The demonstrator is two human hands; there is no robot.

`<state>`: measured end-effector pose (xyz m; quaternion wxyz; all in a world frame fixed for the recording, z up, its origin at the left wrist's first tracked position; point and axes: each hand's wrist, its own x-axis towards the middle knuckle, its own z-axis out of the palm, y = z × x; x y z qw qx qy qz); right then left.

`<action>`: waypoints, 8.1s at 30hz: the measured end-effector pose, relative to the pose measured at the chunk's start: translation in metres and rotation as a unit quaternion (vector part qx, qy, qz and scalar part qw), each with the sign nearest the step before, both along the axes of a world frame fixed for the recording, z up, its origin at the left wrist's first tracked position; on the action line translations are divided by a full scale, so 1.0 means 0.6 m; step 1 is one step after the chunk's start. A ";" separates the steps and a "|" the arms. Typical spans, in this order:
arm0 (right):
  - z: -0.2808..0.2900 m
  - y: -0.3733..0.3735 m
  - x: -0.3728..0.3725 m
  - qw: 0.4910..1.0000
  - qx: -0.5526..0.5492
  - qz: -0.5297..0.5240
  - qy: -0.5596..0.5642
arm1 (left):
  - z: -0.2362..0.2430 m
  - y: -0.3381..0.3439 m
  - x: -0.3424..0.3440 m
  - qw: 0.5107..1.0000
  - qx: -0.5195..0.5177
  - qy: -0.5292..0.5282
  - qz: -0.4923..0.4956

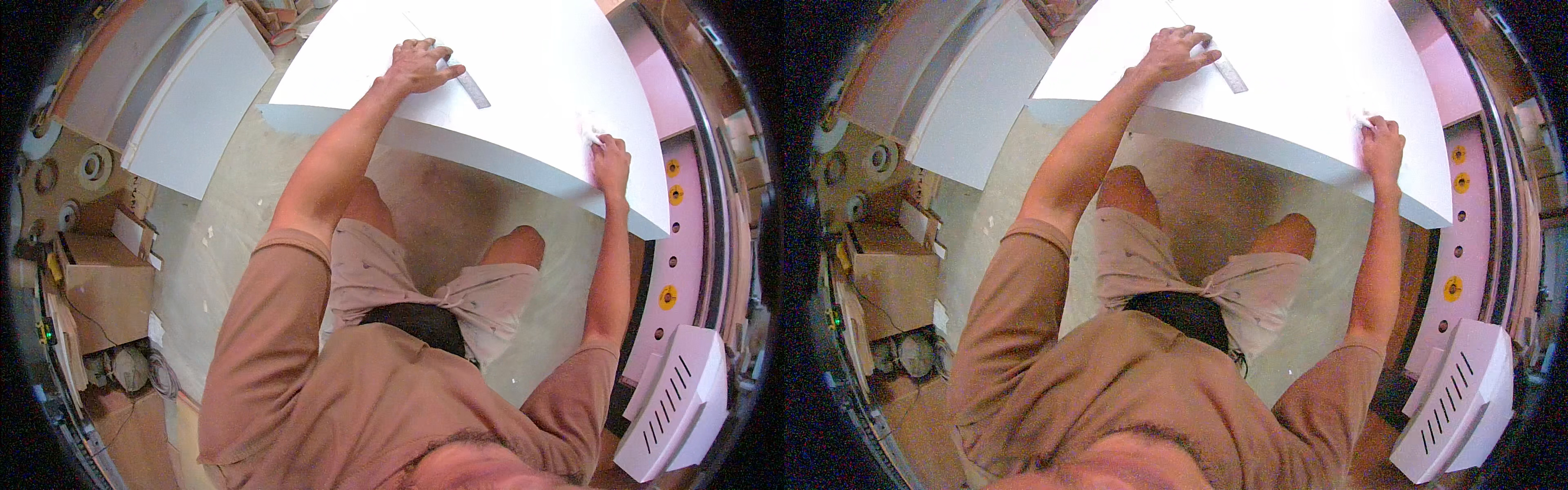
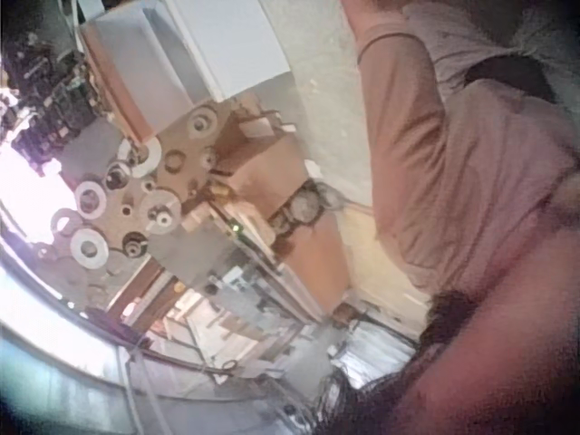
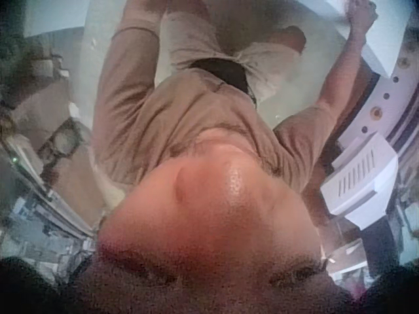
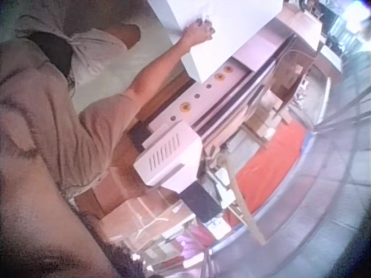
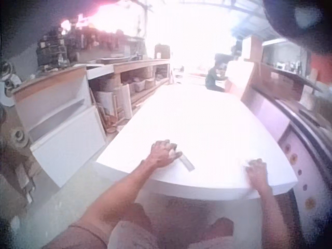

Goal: The person kneels on the floor and uses a metal ruler and a pencil to measure and mark a white board. They wipe the board with a cloth, then repeatedly align the ruler and draw lines or marks on the surface.

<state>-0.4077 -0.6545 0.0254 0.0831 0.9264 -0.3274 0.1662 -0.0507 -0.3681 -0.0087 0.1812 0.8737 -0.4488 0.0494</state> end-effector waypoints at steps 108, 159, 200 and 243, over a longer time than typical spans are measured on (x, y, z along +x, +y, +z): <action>0.053 0.215 0.426 0.935 0.138 0.316 0.085 | 0.015 0.127 -0.208 0.885 -0.417 0.014 0.205; 0.019 0.205 0.450 0.919 0.156 0.360 0.045 | 0.019 -0.126 -0.425 0.890 -0.452 -0.039 -0.052; 0.014 0.186 0.460 0.882 0.180 0.428 -0.078 | 0.022 -0.228 -0.526 0.737 -0.567 0.179 -0.321; -0.111 0.350 0.085 0.908 0.026 0.231 -0.349 | 0.070 0.034 -0.240 0.982 -0.174 -0.015 0.077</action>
